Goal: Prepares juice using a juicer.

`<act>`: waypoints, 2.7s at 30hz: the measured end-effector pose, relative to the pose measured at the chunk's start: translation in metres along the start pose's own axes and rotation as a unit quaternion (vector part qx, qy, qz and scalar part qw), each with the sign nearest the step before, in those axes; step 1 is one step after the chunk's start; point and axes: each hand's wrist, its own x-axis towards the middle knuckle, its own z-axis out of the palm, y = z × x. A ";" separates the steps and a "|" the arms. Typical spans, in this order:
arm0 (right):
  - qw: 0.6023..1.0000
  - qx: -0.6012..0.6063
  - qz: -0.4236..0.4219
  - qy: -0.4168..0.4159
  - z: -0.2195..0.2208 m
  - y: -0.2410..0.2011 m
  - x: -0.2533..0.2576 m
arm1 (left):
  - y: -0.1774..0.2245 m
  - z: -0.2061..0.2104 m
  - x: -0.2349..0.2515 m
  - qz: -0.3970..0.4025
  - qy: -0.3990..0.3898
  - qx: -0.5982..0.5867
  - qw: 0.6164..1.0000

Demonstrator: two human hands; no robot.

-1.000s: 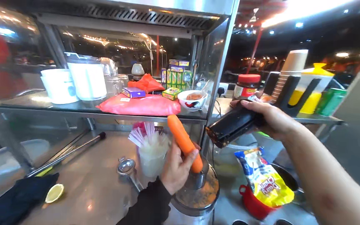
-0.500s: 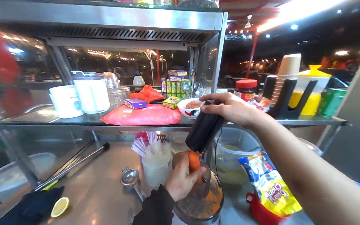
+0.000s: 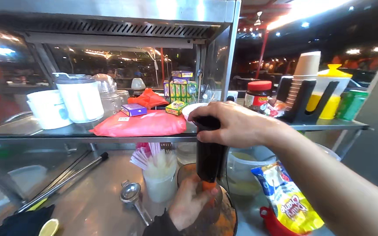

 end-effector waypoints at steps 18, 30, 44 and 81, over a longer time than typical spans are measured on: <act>0.996 -0.011 0.072 0.048 0.059 0.019 -0.007 | -0.019 -0.001 -0.014 0.020 -0.002 -0.195 0.981; 0.985 0.062 0.025 0.157 0.021 0.036 -0.023 | -0.017 0.003 -0.007 0.110 0.040 -0.128 0.985; 0.992 0.053 0.012 0.115 0.042 0.012 -0.020 | -0.012 0.011 -0.017 0.065 0.076 -0.109 0.989; 0.999 -0.013 0.039 -0.028 0.052 -0.002 -0.001 | -0.020 0.011 -0.014 0.076 0.081 -0.159 0.981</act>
